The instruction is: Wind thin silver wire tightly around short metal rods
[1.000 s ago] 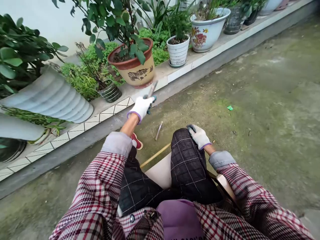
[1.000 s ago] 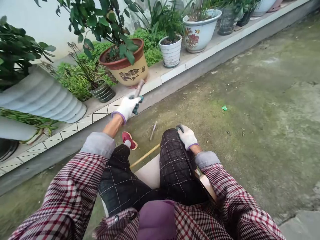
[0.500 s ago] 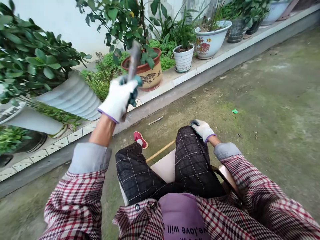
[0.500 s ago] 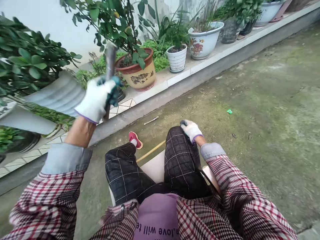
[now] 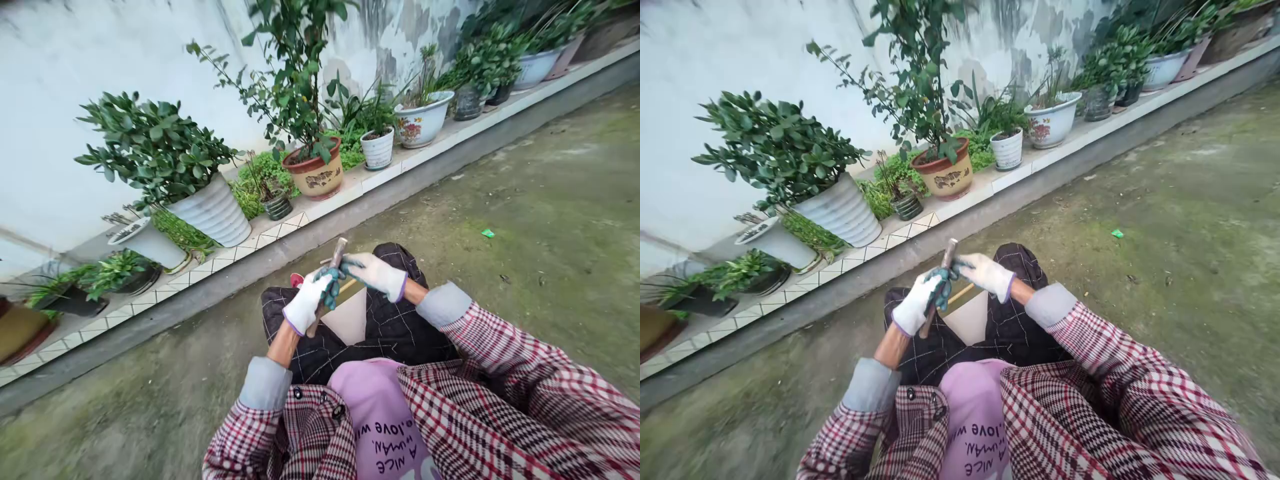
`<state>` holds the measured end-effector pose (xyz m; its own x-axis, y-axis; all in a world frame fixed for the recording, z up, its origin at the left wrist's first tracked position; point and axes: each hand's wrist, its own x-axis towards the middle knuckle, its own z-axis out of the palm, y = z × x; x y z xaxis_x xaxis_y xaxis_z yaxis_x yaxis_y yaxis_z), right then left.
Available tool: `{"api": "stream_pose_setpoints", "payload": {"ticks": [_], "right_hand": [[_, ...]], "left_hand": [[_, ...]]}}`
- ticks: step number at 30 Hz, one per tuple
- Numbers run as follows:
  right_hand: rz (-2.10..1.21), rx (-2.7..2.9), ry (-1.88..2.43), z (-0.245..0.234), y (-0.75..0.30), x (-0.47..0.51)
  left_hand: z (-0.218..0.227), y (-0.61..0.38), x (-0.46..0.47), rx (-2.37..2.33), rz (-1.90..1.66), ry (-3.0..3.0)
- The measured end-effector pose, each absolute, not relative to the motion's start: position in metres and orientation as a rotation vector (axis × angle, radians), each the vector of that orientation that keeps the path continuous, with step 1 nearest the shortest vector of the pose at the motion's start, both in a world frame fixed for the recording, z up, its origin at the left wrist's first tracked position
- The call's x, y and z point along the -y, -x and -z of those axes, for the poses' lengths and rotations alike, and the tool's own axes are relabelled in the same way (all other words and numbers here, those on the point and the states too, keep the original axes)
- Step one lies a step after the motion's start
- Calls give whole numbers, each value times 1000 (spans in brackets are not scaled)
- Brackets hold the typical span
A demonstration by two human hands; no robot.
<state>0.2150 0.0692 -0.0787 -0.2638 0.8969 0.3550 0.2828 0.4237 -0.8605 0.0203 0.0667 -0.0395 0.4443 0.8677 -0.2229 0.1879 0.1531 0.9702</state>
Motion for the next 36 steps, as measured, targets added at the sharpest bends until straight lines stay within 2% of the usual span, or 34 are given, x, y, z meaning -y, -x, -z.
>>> {"api": "stream_pose_setpoints", "payload": {"ticks": [5,10,14,18,21,26,30,33,36], "right_hand": [[-1101,1602,1184,97,-209,-47],[-995,1764,1337,92,-209,-42],[-870,1995,1340,88,-208,-38],[-597,2183,1391,89,-214,-39],[-582,2221,1473,94,-226,-46],[-717,2078,1433,94,-230,-51],[-773,2134,1463,95,-210,-41],[-677,2268,1478,100,-197,-34],[-544,2349,1493,104,-193,-30]], "left_hand": [[68,-4,-77,-949,-653,-1307],[95,7,-95,-834,-703,-1151],[106,5,-94,-1093,-696,-1353],[105,-8,-65,-1131,-387,-1917],[96,-12,-38,-930,-200,-2018],[84,3,-33,-1018,-461,-1700],[97,17,-56,-1177,-633,-1545],[109,22,-67,-1210,-663,-1721],[111,22,-66,-1291,-538,-2008]]}}
